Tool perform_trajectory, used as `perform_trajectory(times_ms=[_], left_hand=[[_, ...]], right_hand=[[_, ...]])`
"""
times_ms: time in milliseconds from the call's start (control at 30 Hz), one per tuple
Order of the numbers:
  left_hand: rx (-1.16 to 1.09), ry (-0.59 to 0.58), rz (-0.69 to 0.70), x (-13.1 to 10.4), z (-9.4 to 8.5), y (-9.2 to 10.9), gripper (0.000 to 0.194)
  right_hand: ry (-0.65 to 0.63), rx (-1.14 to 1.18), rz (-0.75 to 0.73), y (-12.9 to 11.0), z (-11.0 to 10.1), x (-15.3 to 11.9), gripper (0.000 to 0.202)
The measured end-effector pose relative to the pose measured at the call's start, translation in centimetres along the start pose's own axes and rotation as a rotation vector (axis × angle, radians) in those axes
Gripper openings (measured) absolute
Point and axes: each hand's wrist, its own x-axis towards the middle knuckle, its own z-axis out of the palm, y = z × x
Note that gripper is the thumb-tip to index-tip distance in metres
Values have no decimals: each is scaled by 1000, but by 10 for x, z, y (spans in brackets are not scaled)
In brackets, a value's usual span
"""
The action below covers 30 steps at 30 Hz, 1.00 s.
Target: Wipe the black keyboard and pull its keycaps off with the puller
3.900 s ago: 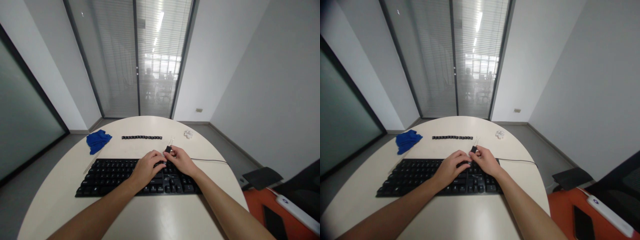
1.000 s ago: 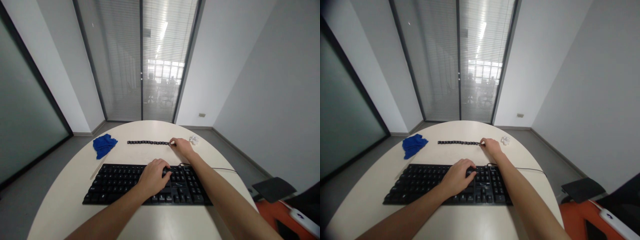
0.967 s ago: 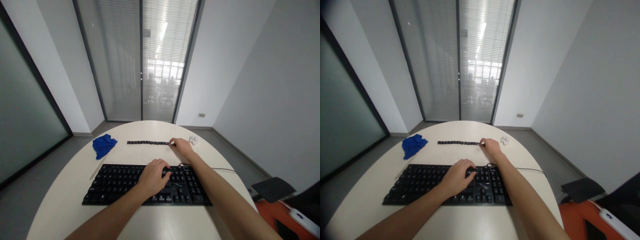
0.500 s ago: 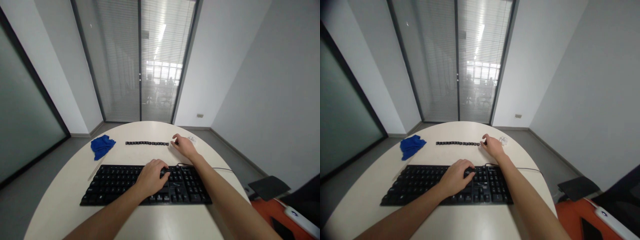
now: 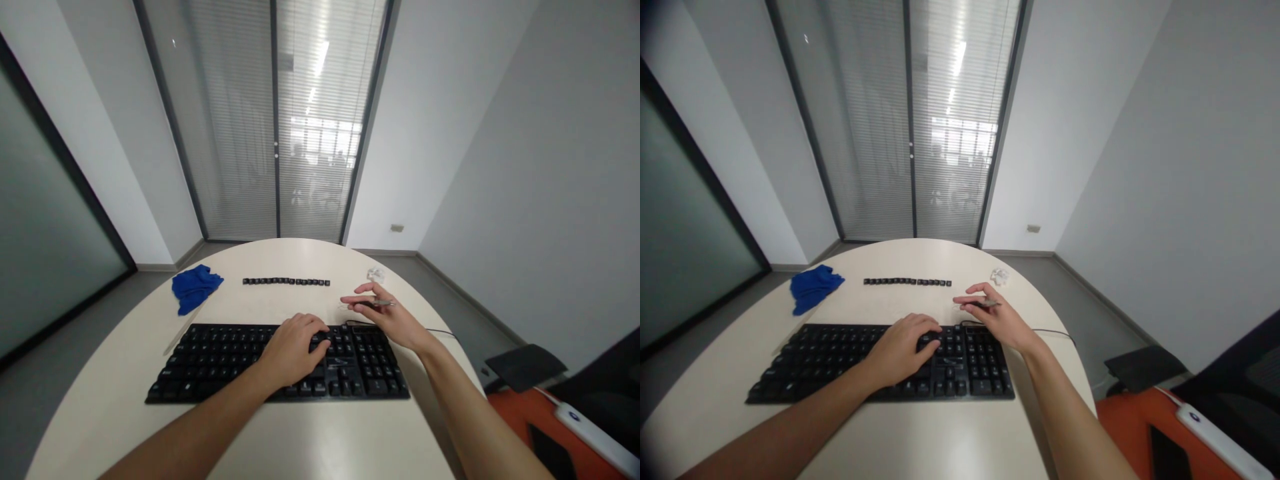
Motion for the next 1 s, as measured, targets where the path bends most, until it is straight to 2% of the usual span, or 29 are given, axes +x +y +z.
perform_trajectory(times_ms=[333, 833, 1000], left_hand=[[-16, -9, -12, 1, -1, 2, 18], [-12, -11, -12, 2, -2, 2, 19], [-17, 0, -11, 1, -1, 1, 19]], right_hand=[[-14, -157, 32, 20, -2, 8, 32], [-82, -358, -16, 13, 8, 4, 24], [-107, -451, -32, 10, 11, 2, 28]])
